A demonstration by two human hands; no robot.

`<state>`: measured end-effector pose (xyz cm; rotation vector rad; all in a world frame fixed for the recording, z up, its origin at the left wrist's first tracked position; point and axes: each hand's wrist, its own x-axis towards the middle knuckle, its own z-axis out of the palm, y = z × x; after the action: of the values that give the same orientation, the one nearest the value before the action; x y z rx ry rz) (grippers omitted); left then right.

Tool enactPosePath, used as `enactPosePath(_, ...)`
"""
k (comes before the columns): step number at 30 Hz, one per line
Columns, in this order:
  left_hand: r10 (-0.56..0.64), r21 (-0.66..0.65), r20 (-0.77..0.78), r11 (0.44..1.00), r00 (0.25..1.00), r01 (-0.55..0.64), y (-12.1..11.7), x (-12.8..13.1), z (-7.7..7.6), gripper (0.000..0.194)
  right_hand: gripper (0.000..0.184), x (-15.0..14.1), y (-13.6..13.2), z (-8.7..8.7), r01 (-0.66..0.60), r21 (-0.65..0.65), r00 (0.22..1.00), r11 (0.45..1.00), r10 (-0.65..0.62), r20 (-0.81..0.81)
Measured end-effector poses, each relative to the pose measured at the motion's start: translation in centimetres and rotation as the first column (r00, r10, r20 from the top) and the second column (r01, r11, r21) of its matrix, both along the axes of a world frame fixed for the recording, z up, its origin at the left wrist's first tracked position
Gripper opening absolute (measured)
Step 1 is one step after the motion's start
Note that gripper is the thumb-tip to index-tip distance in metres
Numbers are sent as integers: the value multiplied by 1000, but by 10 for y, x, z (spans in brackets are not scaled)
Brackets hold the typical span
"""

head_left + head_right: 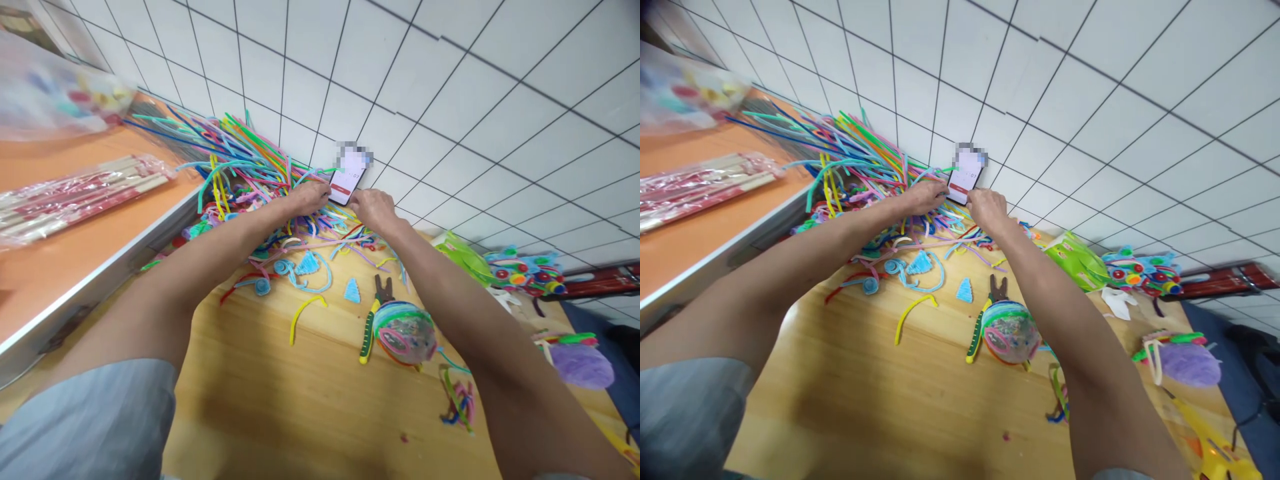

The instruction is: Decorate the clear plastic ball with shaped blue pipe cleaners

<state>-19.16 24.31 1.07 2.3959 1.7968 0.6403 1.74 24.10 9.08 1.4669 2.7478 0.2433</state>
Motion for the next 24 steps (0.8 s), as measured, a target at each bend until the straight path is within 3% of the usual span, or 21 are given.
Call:
enactPosePath(4,41,-49,-73,998,996,-44,2,9,0,28,30,-9,6,-7,23,-59,998,998,-20,55)
enactPosePath(10,29,-28,-14,999,999,-29,-2,11,2,33,36,-17,6,-14,29,-107,995,994,-18,101)
enactPosePath(16,-19,13,89,1000,996,18,-4,-4,-1,28,37,-14,-1,4,51,-71,991,996,-42,129)
enactPosePath(20,-18,33,133,999,991,14,2,-14,-5,25,36,20,-17,31,137,-49,974,989,-125,189)
enactPosePath(24,-19,21,144,1000,989,16,9,-17,-2,27,37,92,-42,62,197,14,956,980,-196,218)
